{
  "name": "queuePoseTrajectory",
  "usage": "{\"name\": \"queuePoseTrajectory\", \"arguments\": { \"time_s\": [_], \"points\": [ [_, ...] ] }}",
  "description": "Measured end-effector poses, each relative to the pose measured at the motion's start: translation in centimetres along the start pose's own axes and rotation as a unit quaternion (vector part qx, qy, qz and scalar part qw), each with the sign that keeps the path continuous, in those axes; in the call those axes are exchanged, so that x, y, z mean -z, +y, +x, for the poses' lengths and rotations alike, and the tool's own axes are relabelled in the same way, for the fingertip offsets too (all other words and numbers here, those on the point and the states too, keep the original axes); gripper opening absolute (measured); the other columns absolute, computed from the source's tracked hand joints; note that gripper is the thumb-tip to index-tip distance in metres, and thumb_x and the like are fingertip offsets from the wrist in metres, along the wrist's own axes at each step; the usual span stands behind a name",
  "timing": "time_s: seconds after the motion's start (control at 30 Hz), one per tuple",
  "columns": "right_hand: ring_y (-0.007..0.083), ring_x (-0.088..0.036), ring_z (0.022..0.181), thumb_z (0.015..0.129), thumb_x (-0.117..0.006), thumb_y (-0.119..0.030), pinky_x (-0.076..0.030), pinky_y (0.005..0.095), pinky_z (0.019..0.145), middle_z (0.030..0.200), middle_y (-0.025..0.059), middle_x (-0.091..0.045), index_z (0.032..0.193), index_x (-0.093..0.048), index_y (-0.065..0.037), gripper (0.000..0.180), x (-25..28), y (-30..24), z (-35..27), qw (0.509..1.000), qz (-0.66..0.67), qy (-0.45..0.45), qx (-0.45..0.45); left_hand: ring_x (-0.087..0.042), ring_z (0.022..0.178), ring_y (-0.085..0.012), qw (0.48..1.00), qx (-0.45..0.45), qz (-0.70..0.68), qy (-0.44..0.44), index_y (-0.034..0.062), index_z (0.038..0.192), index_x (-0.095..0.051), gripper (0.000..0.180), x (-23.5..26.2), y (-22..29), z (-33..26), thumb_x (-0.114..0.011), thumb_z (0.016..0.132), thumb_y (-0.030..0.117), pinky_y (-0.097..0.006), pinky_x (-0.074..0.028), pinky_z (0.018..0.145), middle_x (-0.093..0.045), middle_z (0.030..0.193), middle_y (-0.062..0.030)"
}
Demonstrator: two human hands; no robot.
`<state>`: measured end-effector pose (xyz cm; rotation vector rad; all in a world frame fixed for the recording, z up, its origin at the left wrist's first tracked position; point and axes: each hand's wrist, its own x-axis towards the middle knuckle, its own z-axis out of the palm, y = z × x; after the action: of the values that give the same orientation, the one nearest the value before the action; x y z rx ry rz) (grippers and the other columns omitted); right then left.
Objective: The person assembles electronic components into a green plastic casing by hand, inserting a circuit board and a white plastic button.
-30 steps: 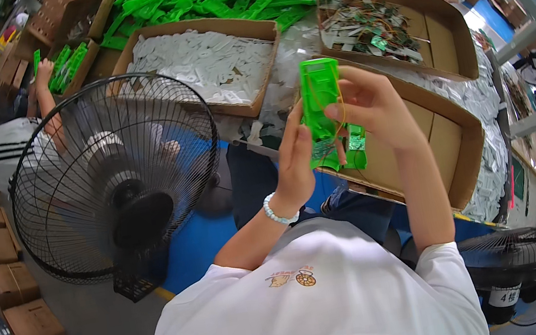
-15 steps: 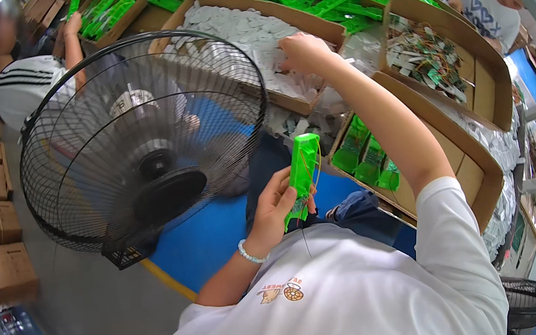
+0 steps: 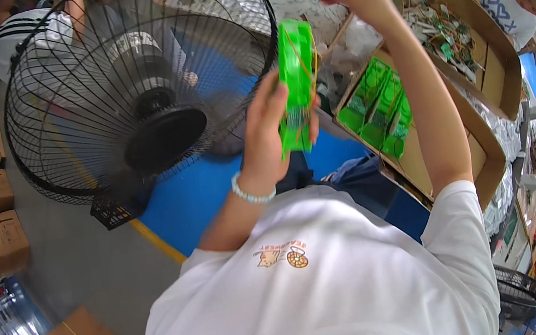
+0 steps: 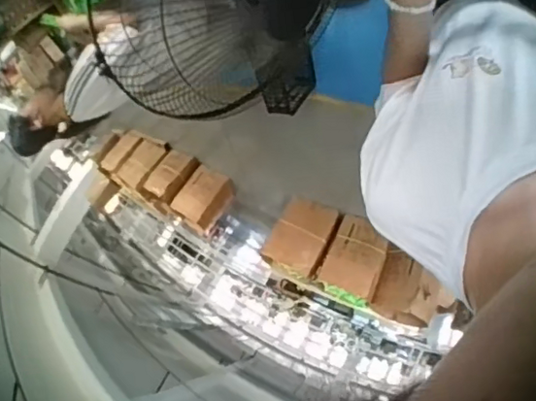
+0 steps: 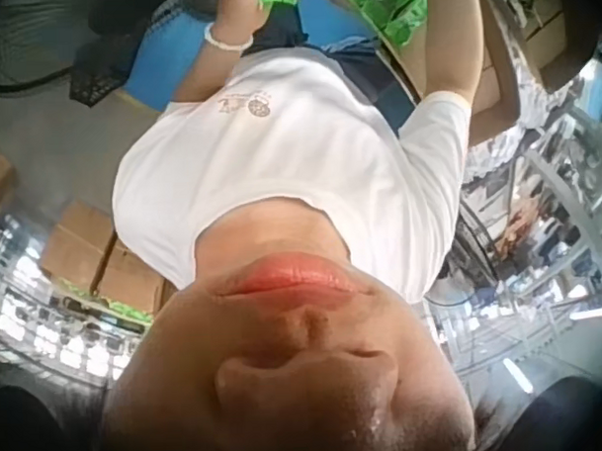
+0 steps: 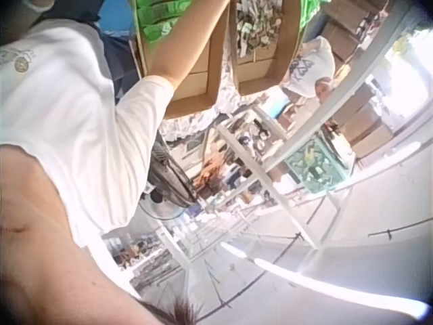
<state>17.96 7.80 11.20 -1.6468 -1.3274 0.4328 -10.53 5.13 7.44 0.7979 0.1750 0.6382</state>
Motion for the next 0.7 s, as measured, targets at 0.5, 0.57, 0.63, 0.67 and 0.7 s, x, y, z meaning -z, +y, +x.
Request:
{"name": "queuePoseTrajectory", "arguments": {
  "time_s": [0.5,0.57,0.63,0.67,0.7],
  "points": [
    [0.0143,-0.065,0.083,0.088,-0.062,0.001,-0.052,0.0251,0.072,0.095,0.0119,-0.069,0.106,-0.062,0.006,0.018,4.7,-14.4,-21.3,0.984,0.155,0.082,-0.013,-0.064,0.077,-0.0164,0.997,-0.054,-0.020,-0.059,0.0019,0.136,-0.043,0.045,-9.0,-1.5,4.9,-0.054,0.097,0.022,-0.029,-0.053,0.059,-0.063,0.096,-0.0124],
    [0.0129,-0.065,0.079,0.087,-0.062,0.002,-0.051,0.0242,0.069,0.095,0.0102,-0.069,0.102,-0.064,0.005,0.015,3.4,-14.6,-21.5,0.982,0.161,0.098,-0.022,-0.065,0.077,-0.0147,0.996,-0.067,0.013,-0.050,0.0026,0.136,-0.045,0.044,-9.8,-2.2,5.0,-0.054,0.097,0.021,-0.029,-0.054,0.059,-0.065,0.096,-0.0116],
    [0.0113,-0.065,0.073,0.086,-0.062,0.005,-0.050,0.0224,0.064,0.091,0.0082,-0.069,0.099,-0.066,0.004,0.014,3.3,-13.8,-21.6,0.986,0.117,0.115,0.000,-0.065,0.077,-0.0142,0.996,-0.070,0.017,-0.044,0.0024,0.136,-0.045,0.044,-10.8,-2.7,4.8,-0.054,0.097,0.020,-0.028,-0.055,0.059,-0.065,0.096,-0.0114],
    [0.0113,-0.065,0.073,0.086,-0.062,0.005,-0.050,0.0224,0.064,0.091,0.0082,-0.069,0.099,-0.066,0.004,0.014,3.7,-13.4,-21.8,0.986,0.119,0.113,0.001,-0.065,0.077,-0.0138,0.996,-0.073,0.021,-0.038,0.0021,0.136,-0.046,0.043,-11.2,-2.9,4.6,-0.054,0.097,0.020,-0.027,-0.055,0.058,-0.065,0.097,-0.0111],
    [0.0120,-0.065,0.071,0.085,-0.062,0.005,-0.050,0.0227,0.064,0.088,0.0086,-0.068,0.100,-0.066,0.004,0.015,4.3,-13.1,-22.0,0.991,0.080,0.105,0.013,-0.065,0.077,-0.0138,0.996,-0.075,0.023,-0.036,0.0021,0.136,-0.046,0.043,-11.4,-2.8,4.4,-0.054,0.097,0.020,-0.027,-0.055,0.058,-0.065,0.097,-0.0111]
  ]
}}
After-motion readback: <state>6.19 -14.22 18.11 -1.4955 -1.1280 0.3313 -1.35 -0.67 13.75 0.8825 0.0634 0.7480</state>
